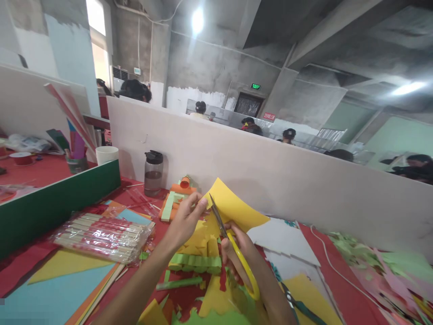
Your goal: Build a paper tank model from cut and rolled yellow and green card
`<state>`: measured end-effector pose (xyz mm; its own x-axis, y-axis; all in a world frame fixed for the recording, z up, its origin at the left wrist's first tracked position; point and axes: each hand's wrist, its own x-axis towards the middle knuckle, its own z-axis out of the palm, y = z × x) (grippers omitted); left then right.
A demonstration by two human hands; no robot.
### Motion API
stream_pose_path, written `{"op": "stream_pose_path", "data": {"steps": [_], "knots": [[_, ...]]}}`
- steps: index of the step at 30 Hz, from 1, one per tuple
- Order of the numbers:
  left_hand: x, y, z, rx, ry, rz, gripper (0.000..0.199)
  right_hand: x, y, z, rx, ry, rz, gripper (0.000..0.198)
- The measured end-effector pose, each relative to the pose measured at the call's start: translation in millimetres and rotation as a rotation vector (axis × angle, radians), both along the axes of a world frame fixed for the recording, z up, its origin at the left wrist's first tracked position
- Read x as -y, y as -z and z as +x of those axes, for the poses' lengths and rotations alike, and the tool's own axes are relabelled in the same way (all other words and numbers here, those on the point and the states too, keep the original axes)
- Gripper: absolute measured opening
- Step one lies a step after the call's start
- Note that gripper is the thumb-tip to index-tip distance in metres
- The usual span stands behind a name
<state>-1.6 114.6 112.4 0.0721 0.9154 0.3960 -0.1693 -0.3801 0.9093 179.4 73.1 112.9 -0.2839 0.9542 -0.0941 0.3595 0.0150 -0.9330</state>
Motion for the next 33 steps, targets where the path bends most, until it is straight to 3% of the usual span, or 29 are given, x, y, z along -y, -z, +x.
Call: {"op": "stream_pose_path", "data": {"steps": [12, 21, 33], "knots": [[2, -5.8, -9, -0.068, 0.068, -0.002, 0.036, -3, -2, 6, 0.014, -0.076, 0.020, 0.077], [-1, -1.7, -11, -0.096, 0.065, 0.011, 0.035, 0, -11, 5, 0.042, -0.097, -0.009, 0.061], [3, -8.2, -13, -0.188, 0.091, 0.053, 0.036, -1, -3, 2, -0.012, -0.069, 0.088, 0.065]]}}
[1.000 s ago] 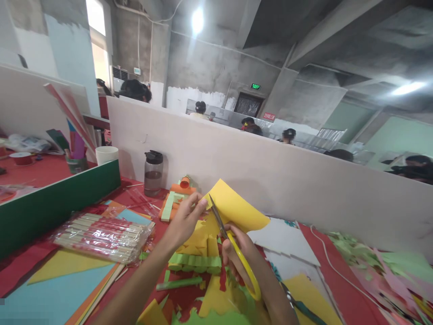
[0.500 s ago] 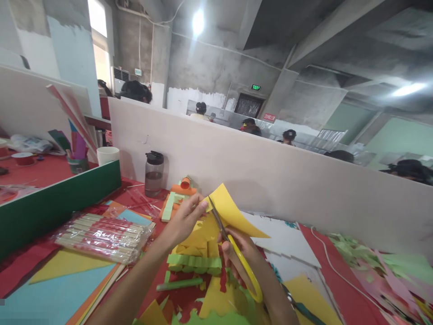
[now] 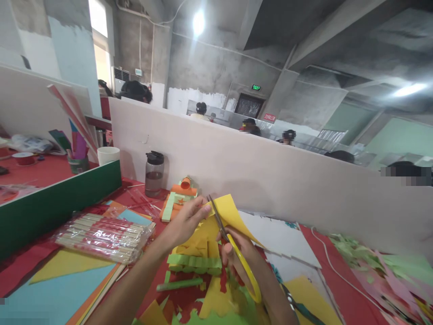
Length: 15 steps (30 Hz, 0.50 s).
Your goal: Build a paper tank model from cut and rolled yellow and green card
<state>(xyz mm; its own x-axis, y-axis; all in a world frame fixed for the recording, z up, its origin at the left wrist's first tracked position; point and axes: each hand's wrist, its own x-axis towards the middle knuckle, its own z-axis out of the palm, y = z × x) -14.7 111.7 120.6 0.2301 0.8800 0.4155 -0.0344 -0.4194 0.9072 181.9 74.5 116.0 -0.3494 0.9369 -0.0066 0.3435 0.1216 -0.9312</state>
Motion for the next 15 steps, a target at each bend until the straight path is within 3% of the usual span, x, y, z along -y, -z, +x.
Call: {"op": "stream_pose_path", "data": {"steps": [15], "knots": [[1.9, -0.2, 0.7, -0.033, 0.024, -0.015, 0.034, 2.1, 1.7, -2.8, 0.002, 0.019, 0.019, 0.067]]}}
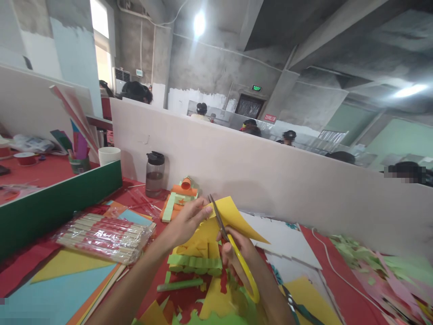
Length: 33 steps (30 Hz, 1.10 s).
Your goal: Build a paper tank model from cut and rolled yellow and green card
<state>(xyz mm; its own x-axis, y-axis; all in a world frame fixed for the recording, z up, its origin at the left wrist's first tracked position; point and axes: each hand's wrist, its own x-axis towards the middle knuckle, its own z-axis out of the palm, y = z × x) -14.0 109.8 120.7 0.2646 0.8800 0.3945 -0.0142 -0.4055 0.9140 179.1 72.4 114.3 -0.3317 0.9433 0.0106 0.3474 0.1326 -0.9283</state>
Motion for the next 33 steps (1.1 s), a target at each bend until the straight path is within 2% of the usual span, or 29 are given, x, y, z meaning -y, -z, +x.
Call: {"op": "stream_pose_path", "data": {"steps": [4, 13, 19, 24, 29, 33], "knots": [[0, 1.1, 0, -0.025, 0.037, -0.016, 0.033, -1, 3, 2, -0.003, -0.026, 0.001, 0.071], [5, -7.7, 1, -0.062, 0.065, -0.019, 0.034, -2, -1, 1, -0.047, -0.027, -0.029, 0.057], [6, -8.7, 2, -0.066, 0.162, 0.036, 0.034, 1, 0, 4, -0.051, -0.005, 0.012, 0.066], [5, -4.4, 1, -0.222, 0.195, 0.092, 0.034, 2, -5, 5, -0.070, -0.025, 0.003, 0.071], [4, 7.4, 2, -0.363, 0.113, 0.035, 0.031, 2, -13, 12, -0.135, 0.000, 0.015, 0.070], [1, 14.2, 3, -0.394, 0.083, 0.030, 0.030, 4, -22, 20, -0.212, 0.093, 0.083, 0.058]]}}
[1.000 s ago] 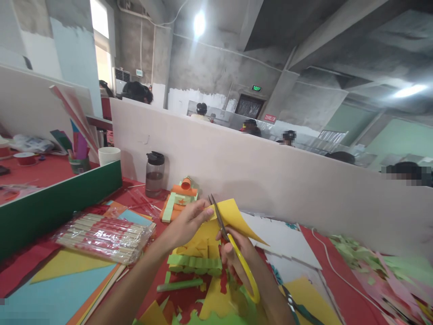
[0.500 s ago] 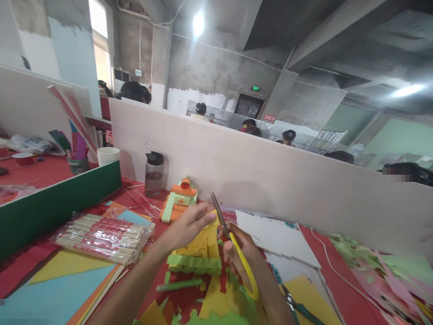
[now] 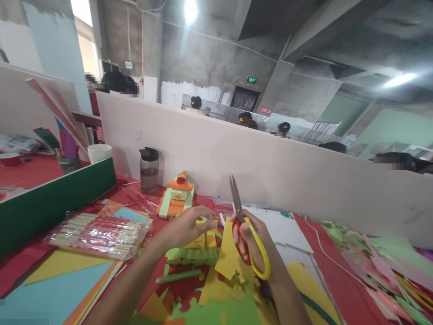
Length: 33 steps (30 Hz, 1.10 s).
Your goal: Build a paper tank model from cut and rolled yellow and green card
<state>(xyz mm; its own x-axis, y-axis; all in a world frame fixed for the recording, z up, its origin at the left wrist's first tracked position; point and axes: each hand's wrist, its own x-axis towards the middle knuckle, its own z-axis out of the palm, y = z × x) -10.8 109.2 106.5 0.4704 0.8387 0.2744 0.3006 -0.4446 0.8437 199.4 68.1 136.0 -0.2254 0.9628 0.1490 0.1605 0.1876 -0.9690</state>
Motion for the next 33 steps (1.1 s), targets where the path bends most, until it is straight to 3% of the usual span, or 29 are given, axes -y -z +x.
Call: {"op": "stream_pose_path", "data": {"steps": [3, 8, 15, 25, 33], "knots": [[0, -3.8, 0, 0.002, -0.020, -0.002, 0.030, 0, -5, 5, -0.055, 0.058, 0.063, 0.050], [5, -15.6, 3, 0.157, 0.018, -0.106, 0.028, -4, -5, 3, -0.010, 0.080, -0.013, 0.034], [9, -16.6, 10, 0.417, 0.129, -0.258, 0.021, -4, 2, -14, 0.049, 0.020, 0.056, 0.033], [6, -10.1, 9, 0.340, 0.152, -0.269, 0.021, -5, 0, -12, 0.040, 0.163, 0.094, 0.028], [5, -10.9, 12, 0.355, 0.102, -0.265, 0.026, -6, 2, -12, 0.029, 0.095, 0.086, 0.027]]}}
